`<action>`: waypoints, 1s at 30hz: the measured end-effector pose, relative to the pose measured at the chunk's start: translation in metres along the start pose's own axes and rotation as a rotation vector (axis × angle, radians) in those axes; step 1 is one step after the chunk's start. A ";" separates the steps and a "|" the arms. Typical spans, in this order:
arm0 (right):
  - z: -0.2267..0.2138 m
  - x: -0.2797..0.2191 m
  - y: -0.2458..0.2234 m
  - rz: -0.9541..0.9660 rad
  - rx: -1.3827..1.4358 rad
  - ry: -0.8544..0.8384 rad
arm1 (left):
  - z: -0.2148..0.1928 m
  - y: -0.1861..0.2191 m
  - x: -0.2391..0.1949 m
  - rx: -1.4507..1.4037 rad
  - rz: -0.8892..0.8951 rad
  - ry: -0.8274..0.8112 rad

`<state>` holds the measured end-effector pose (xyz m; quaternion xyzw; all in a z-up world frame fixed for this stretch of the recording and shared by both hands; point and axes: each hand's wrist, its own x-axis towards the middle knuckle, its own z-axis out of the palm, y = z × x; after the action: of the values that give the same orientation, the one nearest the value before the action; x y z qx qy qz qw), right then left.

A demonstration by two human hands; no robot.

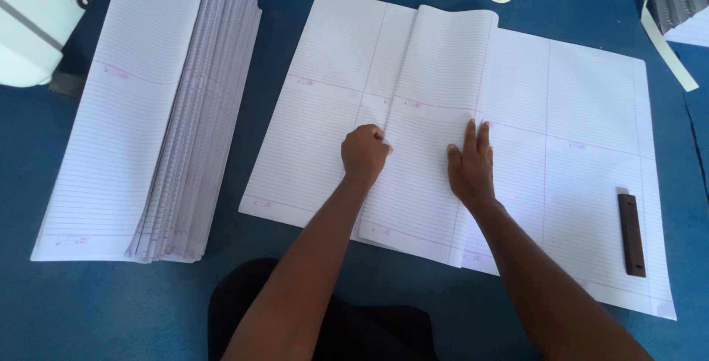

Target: The person sits on the floor and repeatedly folds large lined paper sheets in half. They use a small wooden block to press and crease the fold, then place the folded sheet onto a stack to the left. The process is repeated for multiple sheets.

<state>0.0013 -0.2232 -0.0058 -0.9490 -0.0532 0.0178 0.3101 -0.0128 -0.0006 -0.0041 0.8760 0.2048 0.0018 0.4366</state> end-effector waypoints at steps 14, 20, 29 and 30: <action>0.005 0.001 0.006 0.003 0.015 0.034 | 0.004 -0.006 -0.002 -0.051 -0.005 0.050; 0.010 0.002 0.010 -0.006 0.020 0.038 | 0.004 -0.008 0.003 -0.044 -0.030 0.037; 0.005 -0.001 0.006 -0.024 0.007 0.023 | 0.004 -0.009 0.006 -0.090 -0.054 0.017; 0.004 -0.001 0.005 -0.021 0.001 0.017 | 0.003 -0.009 0.007 -0.091 -0.061 0.006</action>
<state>0.0001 -0.2246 -0.0118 -0.9484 -0.0604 0.0063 0.3111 -0.0095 0.0042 -0.0142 0.8486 0.2324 0.0004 0.4752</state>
